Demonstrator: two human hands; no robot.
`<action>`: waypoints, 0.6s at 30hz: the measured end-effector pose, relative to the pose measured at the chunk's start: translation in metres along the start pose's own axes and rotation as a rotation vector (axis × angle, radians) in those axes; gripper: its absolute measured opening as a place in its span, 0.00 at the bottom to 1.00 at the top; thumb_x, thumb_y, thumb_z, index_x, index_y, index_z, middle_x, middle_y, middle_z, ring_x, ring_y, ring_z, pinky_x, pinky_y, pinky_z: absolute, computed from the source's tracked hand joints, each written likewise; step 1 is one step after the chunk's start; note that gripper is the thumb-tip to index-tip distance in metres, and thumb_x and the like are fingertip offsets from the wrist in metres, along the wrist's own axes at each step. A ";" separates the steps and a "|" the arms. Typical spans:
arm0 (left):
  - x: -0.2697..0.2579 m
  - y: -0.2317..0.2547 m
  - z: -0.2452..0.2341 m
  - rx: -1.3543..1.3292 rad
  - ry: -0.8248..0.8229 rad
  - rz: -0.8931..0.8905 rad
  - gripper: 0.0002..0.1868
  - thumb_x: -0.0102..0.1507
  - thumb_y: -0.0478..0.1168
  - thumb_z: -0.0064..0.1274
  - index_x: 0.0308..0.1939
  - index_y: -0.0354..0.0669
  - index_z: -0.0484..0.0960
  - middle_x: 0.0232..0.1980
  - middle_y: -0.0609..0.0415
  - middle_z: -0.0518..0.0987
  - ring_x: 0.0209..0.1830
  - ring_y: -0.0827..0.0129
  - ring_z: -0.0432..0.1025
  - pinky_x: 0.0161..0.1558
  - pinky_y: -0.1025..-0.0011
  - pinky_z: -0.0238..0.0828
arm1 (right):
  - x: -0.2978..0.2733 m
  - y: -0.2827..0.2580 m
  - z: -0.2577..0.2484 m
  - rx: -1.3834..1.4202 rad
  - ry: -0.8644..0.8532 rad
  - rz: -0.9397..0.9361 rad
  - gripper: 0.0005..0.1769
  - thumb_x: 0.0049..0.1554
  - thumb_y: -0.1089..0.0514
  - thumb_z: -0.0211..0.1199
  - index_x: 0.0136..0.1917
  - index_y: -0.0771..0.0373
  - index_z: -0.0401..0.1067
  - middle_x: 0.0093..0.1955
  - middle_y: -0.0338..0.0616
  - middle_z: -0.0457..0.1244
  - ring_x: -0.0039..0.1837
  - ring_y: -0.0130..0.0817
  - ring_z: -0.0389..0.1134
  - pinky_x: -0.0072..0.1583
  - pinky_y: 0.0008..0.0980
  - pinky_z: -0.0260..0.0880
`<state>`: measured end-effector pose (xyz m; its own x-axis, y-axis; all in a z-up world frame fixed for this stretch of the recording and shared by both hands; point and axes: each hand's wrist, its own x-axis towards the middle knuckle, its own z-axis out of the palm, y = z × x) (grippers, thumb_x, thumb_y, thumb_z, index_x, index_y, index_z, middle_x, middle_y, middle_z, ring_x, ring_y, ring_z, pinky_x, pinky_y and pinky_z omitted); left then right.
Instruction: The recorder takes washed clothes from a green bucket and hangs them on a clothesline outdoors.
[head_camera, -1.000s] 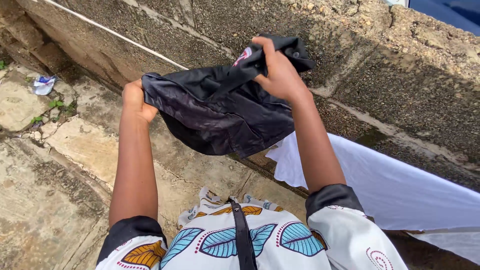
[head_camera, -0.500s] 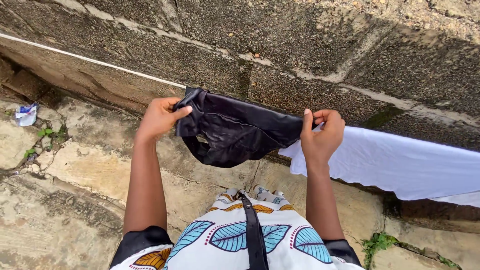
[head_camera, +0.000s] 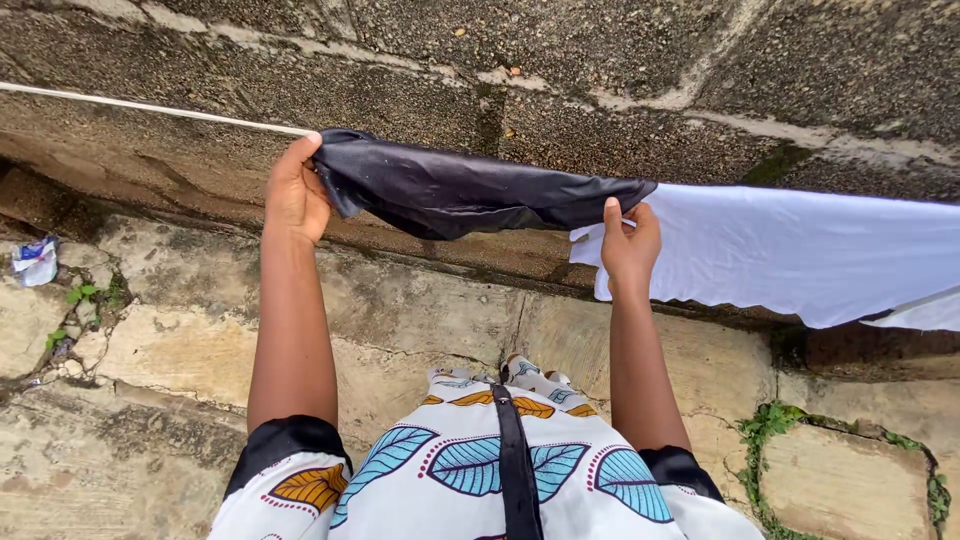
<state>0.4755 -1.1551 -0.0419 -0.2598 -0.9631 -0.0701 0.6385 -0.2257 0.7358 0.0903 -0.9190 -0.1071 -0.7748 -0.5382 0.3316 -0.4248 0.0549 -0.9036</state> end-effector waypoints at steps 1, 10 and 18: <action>0.005 -0.001 -0.006 0.203 0.047 -0.028 0.08 0.62 0.42 0.62 0.40 0.45 0.82 0.40 0.59 0.83 0.42 0.72 0.75 0.48 0.71 0.71 | 0.004 -0.002 0.000 0.079 -0.037 0.096 0.17 0.65 0.49 0.67 0.49 0.67 0.70 0.44 0.35 0.63 0.43 0.23 0.63 0.45 0.27 0.65; 0.042 0.005 -0.047 0.207 0.162 0.086 0.17 0.63 0.55 0.59 0.40 0.45 0.84 0.34 0.61 0.82 0.37 0.73 0.76 0.43 0.72 0.75 | 0.035 -0.049 -0.019 0.490 -0.024 0.227 0.13 0.66 0.53 0.64 0.42 0.58 0.67 0.33 0.28 0.61 0.35 0.16 0.54 0.39 0.23 0.54; 0.037 -0.014 -0.032 0.625 0.123 -0.079 0.17 0.67 0.52 0.63 0.43 0.41 0.83 0.36 0.63 0.82 0.38 0.80 0.74 0.40 0.76 0.66 | 0.040 -0.043 -0.010 0.198 -0.046 0.257 0.13 0.62 0.56 0.68 0.41 0.59 0.67 0.29 0.25 0.57 0.31 0.15 0.48 0.34 0.24 0.46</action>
<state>0.4798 -1.1918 -0.0761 -0.1804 -0.9652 -0.1894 0.0680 -0.2044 0.9765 0.0728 -0.9350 -0.0523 -0.8208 -0.5660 0.0775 -0.1156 0.0317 -0.9928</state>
